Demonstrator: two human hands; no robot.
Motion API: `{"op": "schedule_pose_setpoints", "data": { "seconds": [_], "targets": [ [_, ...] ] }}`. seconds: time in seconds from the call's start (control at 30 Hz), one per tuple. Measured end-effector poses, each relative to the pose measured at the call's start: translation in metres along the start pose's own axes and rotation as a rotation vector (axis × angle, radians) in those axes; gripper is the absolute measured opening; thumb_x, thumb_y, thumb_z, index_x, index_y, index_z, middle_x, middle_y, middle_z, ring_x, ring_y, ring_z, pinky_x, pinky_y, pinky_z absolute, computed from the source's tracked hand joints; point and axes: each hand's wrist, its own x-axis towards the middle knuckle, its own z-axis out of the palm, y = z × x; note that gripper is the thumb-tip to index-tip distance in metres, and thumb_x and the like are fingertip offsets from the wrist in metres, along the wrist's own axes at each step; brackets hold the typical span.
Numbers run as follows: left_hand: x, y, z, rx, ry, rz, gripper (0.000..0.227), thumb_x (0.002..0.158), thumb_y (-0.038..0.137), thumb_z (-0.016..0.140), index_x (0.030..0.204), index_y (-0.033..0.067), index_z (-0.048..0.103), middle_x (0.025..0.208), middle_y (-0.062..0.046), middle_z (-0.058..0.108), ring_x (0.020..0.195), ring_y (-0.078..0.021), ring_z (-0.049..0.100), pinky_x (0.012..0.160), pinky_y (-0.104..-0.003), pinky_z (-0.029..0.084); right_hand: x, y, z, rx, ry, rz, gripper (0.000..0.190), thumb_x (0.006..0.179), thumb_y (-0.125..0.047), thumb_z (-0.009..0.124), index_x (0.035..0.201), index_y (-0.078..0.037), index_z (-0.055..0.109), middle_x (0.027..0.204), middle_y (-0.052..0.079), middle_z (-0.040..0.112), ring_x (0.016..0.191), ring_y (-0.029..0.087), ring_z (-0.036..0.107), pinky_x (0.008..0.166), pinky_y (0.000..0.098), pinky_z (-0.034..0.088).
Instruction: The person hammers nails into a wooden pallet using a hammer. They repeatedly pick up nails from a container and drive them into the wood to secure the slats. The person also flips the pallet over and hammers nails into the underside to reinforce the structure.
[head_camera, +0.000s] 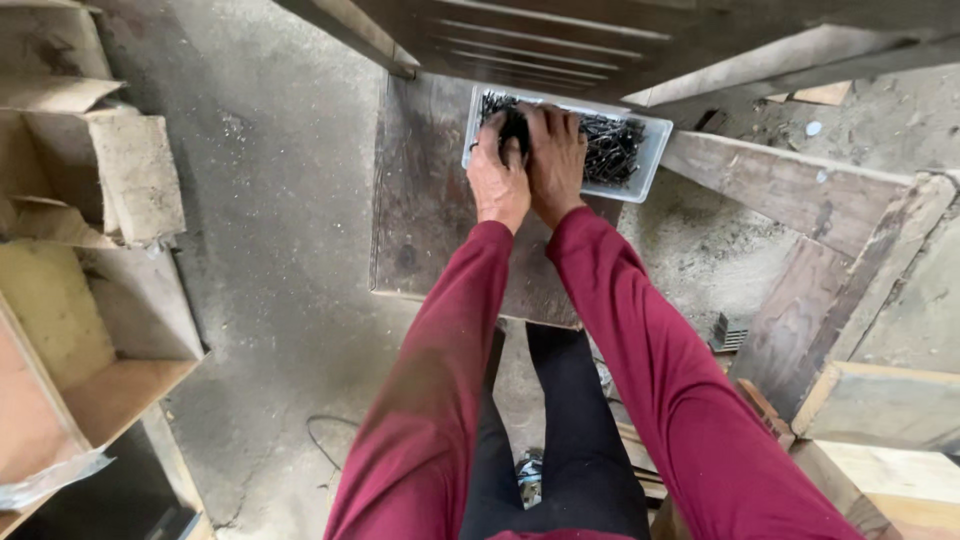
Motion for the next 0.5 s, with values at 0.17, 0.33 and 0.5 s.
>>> {"op": "schedule_pose_setpoints", "data": {
  "seconds": [0.17,0.33,0.5],
  "targets": [
    [0.007,-0.011,-0.003,0.016,-0.010,-0.161,0.040,0.098,0.000,0.054,0.138,0.0061,0.060,0.124,-0.021,0.070,0.116,-0.0376,0.068,0.098,-0.044,0.054,0.016,0.023,0.022,-0.135,-0.216,-0.027,0.051,0.094,-0.010,0.066,0.142,-0.025,0.053,0.123,0.016,0.057,0.112,0.034,0.055,0.086,0.0534,0.050],
    [0.007,-0.007,-0.007,-0.092,-0.003,-0.170,0.045,0.095,-0.005,0.051,0.138,0.0069,0.060,0.131,-0.018,0.070,0.122,-0.0309,0.069,0.103,-0.038,0.055,0.022,0.030,0.041,-0.201,-0.242,-0.058,0.052,0.094,-0.012,0.068,0.142,-0.025,0.053,0.121,0.016,0.056,0.108,0.033,0.058,0.084,0.0514,0.053],
    [0.005,-0.011,-0.011,-0.180,-0.026,-0.210,0.043,0.096,-0.005,0.057,0.136,0.0091,0.063,0.130,-0.016,0.072,0.122,-0.0290,0.071,0.103,-0.036,0.055,0.022,0.024,-0.007,-0.160,-0.356,-0.207,0.055,0.087,-0.033,0.081,0.131,-0.015,0.053,0.121,0.016,0.057,0.112,0.034,0.059,0.090,0.0556,0.051]
  ]
}}
